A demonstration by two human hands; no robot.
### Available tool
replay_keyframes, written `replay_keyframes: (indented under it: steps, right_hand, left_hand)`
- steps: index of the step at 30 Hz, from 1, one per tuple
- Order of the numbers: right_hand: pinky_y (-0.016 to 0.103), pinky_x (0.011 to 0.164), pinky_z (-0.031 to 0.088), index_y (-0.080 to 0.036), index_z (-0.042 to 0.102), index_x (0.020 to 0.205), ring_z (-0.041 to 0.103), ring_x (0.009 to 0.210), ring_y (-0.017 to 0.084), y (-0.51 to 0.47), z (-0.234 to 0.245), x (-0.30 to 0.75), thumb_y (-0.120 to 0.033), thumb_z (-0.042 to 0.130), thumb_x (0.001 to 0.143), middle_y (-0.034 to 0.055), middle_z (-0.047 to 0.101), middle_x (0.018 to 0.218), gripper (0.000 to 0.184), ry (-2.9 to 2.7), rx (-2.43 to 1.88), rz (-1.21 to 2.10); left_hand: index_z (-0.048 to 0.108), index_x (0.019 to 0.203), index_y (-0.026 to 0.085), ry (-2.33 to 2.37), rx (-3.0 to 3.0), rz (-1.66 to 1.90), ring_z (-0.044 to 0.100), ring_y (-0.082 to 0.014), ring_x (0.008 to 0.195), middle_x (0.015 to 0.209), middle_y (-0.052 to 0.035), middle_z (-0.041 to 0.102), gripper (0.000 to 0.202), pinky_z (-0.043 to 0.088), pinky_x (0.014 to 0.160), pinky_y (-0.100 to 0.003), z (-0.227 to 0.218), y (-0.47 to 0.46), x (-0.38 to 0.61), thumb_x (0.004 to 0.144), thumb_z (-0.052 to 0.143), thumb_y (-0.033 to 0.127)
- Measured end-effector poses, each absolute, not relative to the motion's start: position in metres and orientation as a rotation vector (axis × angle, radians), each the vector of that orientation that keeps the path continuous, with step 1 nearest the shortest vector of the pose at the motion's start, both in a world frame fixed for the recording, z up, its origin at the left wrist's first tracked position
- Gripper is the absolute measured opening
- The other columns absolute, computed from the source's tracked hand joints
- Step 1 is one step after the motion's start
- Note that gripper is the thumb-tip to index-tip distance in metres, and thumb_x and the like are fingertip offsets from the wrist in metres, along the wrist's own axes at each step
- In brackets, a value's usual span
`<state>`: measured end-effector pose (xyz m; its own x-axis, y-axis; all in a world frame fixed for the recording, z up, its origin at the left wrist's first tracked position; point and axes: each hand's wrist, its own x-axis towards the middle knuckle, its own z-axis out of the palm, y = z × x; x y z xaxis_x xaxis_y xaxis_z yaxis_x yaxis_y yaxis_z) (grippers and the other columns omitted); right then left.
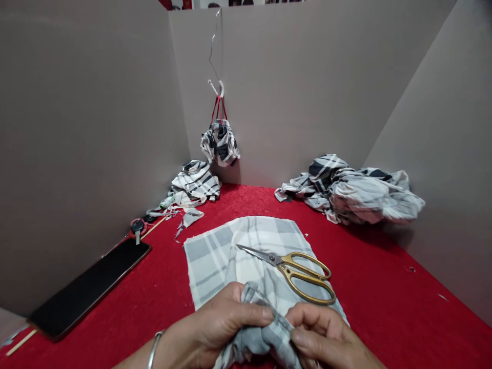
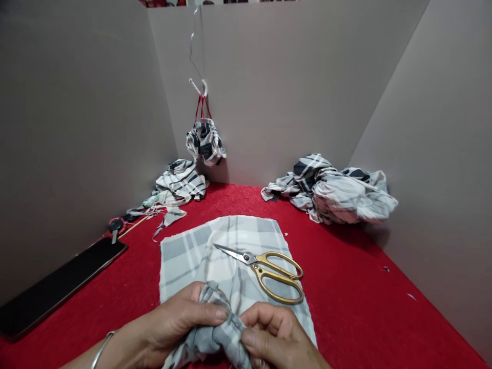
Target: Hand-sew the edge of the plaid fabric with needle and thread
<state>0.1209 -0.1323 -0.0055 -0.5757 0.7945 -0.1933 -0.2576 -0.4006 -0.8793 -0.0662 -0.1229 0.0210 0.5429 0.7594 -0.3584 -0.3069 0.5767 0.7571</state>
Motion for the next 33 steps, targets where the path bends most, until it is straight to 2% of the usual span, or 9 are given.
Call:
replay_keyframes:
  steps: [4,11,19,24,33]
  right_hand:
    - [0.014,0.038,0.022,-0.012,0.064,0.073,0.034,0.039,0.003,-0.133,-0.01,0.121,-0.041,0.073,0.069,-0.0052,0.047,0.046,0.031,-1.095,-0.821,2.006]
    - [0.014,0.036,0.021,-0.011,0.066,0.076,0.03,0.036,0.003,-0.131,-0.007,0.122,-0.042,0.073,0.07,-0.0057,0.046,0.045,0.032,-1.114,-0.846,2.021]
    - [0.014,0.037,0.022,-0.011,0.068,0.079,0.03,0.037,0.003,-0.133,-0.005,0.121,-0.041,0.073,0.069,-0.006,0.044,0.043,0.032,-1.059,-0.837,2.018]
    - [0.013,0.036,0.021,-0.011,0.068,0.081,0.031,0.036,0.003,-0.133,-0.005,0.122,-0.041,0.072,0.07,-0.0054,0.046,0.045,0.032,-1.087,-0.838,2.046]
    - [0.014,0.037,0.022,-0.011,0.069,0.082,0.03,0.036,0.003,-0.134,-0.003,0.121,-0.042,0.072,0.07,-0.0061,0.044,0.043,0.033,-1.104,-0.839,2.009]
  left_hand:
    - [0.064,0.06,0.008,0.747,0.703,0.721,0.047,-0.0069,0.044,0.052,0.0,0.056,0.017,0.037,0.045,-0.017,0.024,-0.124,-0.064,0.053,0.073,0.02]
    - [0.062,0.061,0.01,0.829,0.7,0.768,0.048,-0.0089,0.044,0.054,-0.0007,0.057,0.012,0.039,0.046,-0.021,0.025,-0.121,-0.068,0.056,0.069,0.018]
    - [0.059,0.06,0.01,0.814,0.772,0.778,0.043,-0.0072,0.043,0.051,0.001,0.053,0.011,0.034,0.044,-0.019,0.029,-0.12,-0.072,0.059,0.066,0.019]
    - [0.058,0.06,0.01,0.774,0.81,0.765,0.04,-0.0059,0.045,0.051,0.0031,0.05,0.013,0.031,0.045,-0.017,0.032,-0.12,-0.073,0.055,0.069,0.016]
    - [0.054,0.057,0.012,0.81,0.835,0.804,0.035,-0.0055,0.044,0.05,0.0042,0.044,0.014,0.028,0.044,-0.017,0.036,-0.119,-0.071,0.061,0.065,0.018]
